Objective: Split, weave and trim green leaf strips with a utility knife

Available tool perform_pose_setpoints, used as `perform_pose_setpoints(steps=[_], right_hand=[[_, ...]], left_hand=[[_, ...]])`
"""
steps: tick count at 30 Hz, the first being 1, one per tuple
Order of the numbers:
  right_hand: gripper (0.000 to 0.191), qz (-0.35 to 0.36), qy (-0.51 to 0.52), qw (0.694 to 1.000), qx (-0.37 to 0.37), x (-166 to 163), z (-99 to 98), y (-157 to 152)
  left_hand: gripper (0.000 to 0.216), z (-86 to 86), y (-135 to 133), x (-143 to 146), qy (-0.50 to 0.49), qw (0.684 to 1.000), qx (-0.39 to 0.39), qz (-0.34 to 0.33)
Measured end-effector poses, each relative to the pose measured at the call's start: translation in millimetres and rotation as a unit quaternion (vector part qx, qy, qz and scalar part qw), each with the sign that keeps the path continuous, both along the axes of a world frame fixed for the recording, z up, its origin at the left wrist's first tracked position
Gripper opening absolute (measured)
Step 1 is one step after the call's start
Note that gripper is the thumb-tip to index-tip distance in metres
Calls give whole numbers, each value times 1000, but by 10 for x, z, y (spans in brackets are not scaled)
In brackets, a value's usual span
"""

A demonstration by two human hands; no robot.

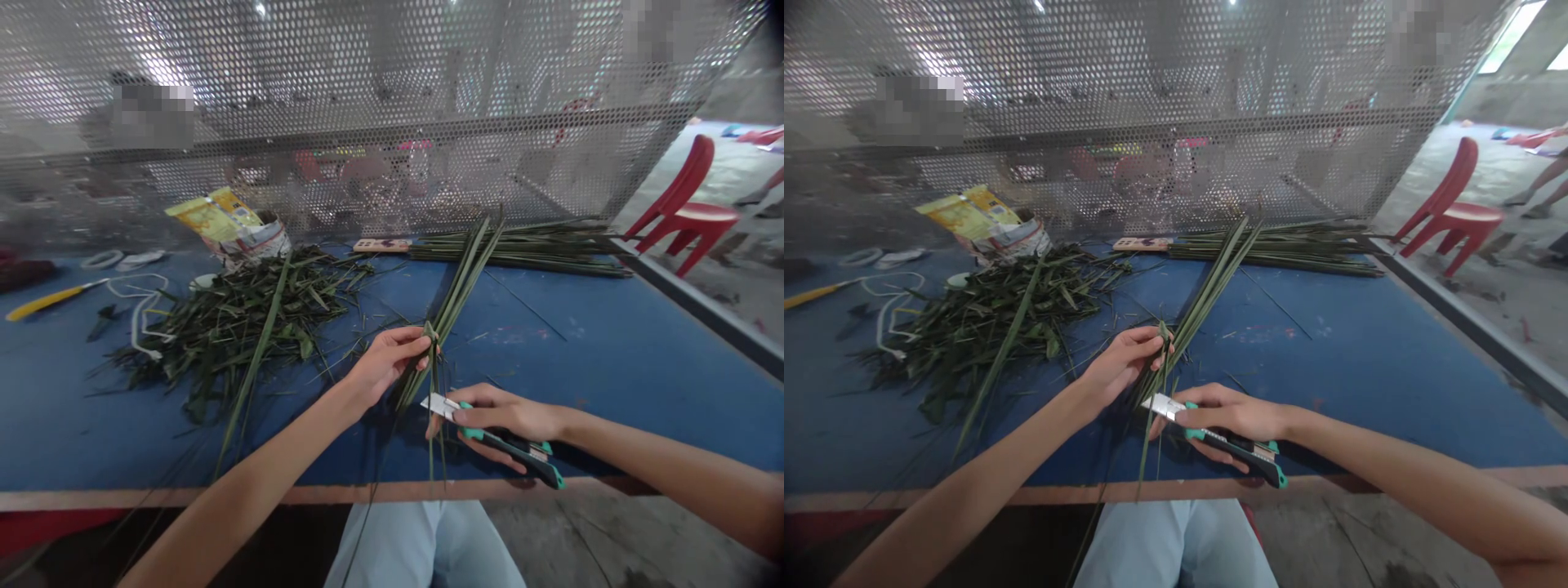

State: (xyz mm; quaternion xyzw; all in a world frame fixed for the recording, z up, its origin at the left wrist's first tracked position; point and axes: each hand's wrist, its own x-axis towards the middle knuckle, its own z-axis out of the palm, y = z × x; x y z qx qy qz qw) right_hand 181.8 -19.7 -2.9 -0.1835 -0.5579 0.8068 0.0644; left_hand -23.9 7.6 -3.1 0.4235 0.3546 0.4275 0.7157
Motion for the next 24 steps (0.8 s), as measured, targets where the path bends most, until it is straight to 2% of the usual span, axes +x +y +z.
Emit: perform_pose_setpoints(steps=[7, 10, 13, 14, 15, 16, 17, 18, 19, 21, 24], right_hand=[[35, 65, -32, 997, 7, -2, 61, -79], [34, 158, -54, 986, 26, 22, 131, -37], [41, 285, -80, 955, 25, 131, 187, 94], [44, 311, -81, 947, 18, 190, 201, 158], [48, 304, -84, 949, 15, 254, 213, 231], [52, 277, -81, 957, 16, 319, 223, 309], [56, 222, -55, 973, 28, 378, 231, 390], [58, 123, -24, 990, 61, 426, 234, 470], [58, 3, -19, 993, 118, 458, 230, 546], [52, -172, -53, 953, 242, 474, 190, 677], [52, -274, -135, 861, 406, 416, 53, 799]], left_hand=[[24, -11, 43, -5, 7, 1000, -17, 23], [23, -32, 92, -22, 8, 998, -25, 49], [22, -21, 127, -58, 10, 997, -25, 76], [23, -13, 131, -70, 10, 996, -22, 81], [23, -5, 130, -80, 9, 996, -20, 85], [23, 0, 126, -89, 7, 996, -23, 86], [23, 1, 120, -95, 4, 996, -32, 85], [22, -3, 114, -99, -1, 996, -46, 83], [21, -10, 107, -99, -5, 995, -64, 76], [21, -29, 94, -92, -19, 994, -93, 58], [23, -41, 72, -62, -4, 996, -86, 25]])
